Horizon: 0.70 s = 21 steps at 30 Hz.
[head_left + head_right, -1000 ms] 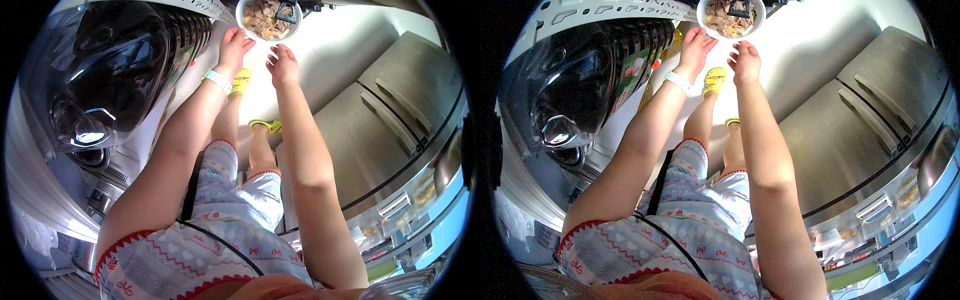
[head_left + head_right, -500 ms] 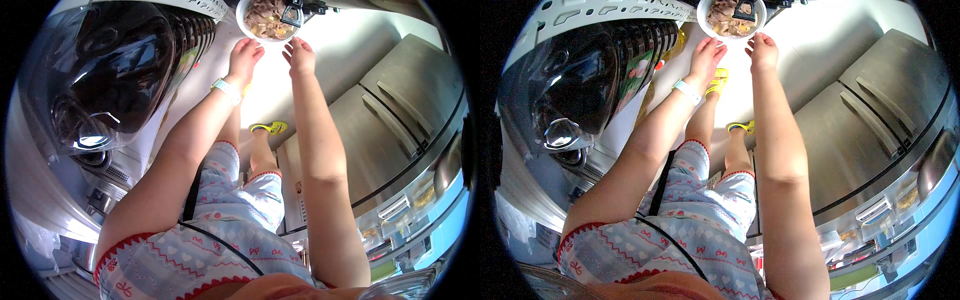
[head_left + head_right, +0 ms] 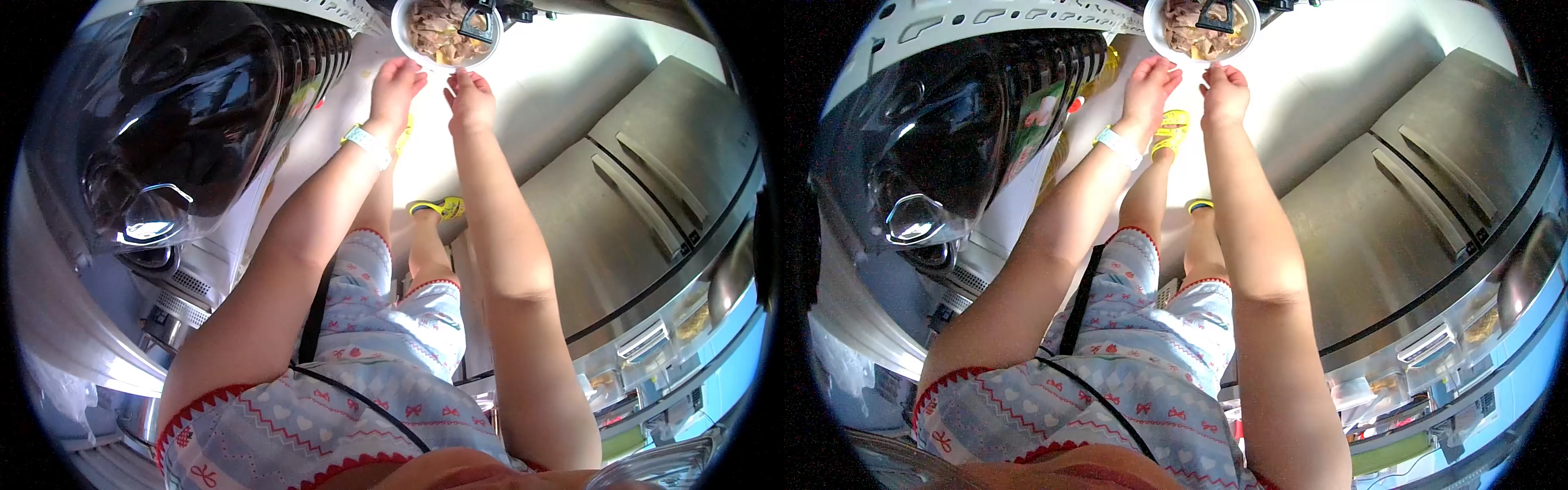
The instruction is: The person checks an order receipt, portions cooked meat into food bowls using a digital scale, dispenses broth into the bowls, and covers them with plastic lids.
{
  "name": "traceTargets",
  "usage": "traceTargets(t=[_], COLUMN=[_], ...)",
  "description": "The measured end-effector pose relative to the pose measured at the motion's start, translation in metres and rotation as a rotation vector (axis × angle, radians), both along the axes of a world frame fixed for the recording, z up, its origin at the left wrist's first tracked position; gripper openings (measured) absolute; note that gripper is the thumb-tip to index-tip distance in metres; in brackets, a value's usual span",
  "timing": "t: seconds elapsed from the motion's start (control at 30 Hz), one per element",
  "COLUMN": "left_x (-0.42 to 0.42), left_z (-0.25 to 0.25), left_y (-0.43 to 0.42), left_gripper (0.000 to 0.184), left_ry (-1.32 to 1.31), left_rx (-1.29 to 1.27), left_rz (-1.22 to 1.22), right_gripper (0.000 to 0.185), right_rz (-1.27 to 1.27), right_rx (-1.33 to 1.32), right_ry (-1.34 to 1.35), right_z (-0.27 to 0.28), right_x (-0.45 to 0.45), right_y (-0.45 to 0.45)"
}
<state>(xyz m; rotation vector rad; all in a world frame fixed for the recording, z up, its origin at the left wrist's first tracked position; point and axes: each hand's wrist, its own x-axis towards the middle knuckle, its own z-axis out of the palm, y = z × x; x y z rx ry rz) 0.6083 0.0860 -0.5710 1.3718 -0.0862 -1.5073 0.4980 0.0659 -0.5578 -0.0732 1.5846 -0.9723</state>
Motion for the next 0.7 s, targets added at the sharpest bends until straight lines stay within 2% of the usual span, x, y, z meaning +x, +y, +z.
traceTargets(t=[0.17,0.3,0.37,0.47,0.6,0.7], left_x=[0.012,-0.002,-0.011,-0.012,0.009,0.011], left_z=[0.002,0.002,-0.001,0.009,0.005,0.0], left_y=[-0.015,-0.008,-0.001,0.0,-0.011,-0.014], left_gripper=[0.02,0.02,0.02,0.021,0.019,0.019], left_ry=[-0.028,0.026,0.108,0.049,-0.04,-0.008], left_rx=[-0.027,0.0,-0.016,0.055,-0.021,-0.024], left_rz=[0.039,0.077,0.085,0.021,0.091,0.099], right_gripper=[0.015,0.013,0.01,0.009,0.013,0.014], right_rz=[0.091,0.022,-0.041,-0.005,0.159,0.126], right_rx=[-0.031,0.077,0.01,-0.022,-0.029,0.021], right_ry=[0.13,-0.196,-0.121,0.015,0.15,0.044], right_z=[0.008,0.007,0.002,-0.005,0.008,0.012], right_x=[-0.021,0.007,0.013,-0.004,-0.027,-0.014], right_y=[-0.011,0.017,0.017,0.002,-0.018,-0.008])
